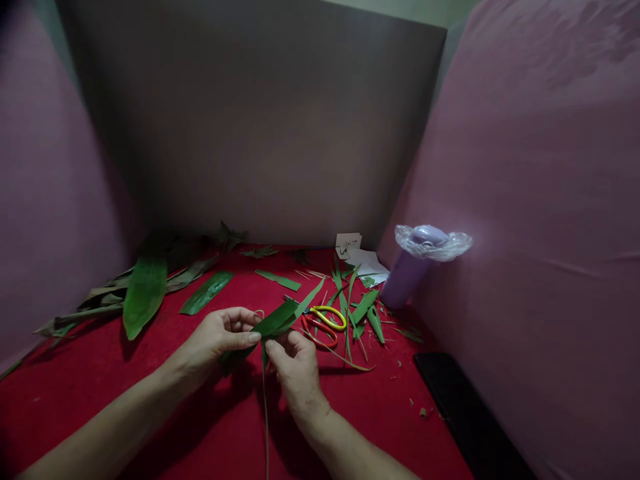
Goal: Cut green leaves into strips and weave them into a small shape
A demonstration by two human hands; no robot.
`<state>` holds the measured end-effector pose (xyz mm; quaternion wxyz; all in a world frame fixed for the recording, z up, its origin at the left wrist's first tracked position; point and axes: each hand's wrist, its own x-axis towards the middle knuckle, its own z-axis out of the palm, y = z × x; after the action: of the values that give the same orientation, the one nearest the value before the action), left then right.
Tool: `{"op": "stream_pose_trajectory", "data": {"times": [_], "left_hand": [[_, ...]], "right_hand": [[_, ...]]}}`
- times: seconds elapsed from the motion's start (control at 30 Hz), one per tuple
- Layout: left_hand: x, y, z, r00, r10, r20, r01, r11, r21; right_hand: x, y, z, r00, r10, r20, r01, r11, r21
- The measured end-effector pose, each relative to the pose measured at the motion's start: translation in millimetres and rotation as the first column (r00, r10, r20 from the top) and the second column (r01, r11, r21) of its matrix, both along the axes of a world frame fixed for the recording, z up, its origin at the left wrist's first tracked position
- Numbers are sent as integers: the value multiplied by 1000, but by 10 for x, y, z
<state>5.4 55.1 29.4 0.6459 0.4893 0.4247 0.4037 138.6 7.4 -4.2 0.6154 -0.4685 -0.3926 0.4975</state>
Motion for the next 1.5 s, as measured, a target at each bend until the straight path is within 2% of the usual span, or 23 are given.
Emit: {"op": "stream_pose_trajectory", "data": {"times": [0.33,0.53,0.73,1.07,1.5], "left_hand": [[-22,-8,-24,994,-51,96,54,998,-29],[-29,6,-56,995,-58,86,61,998,-31],[-25,-11,8,998,-49,24,50,997,-55],[-60,-19,11,993,-112,-37,110,992,-57],[-62,-16,63,995,-94,-24,93,994,-59]], "right_hand": [[3,-5,-29,999,30,18,-30,1000,-9],[1,-24,4,999,48,6,-48,999,-15],[6,-11,-33,999,38,21,-38,999,-24],[-4,-33,11,999,50,-16,-50,999,-17],[10,0,-45,999,38,18,-37,998,-43]]}}
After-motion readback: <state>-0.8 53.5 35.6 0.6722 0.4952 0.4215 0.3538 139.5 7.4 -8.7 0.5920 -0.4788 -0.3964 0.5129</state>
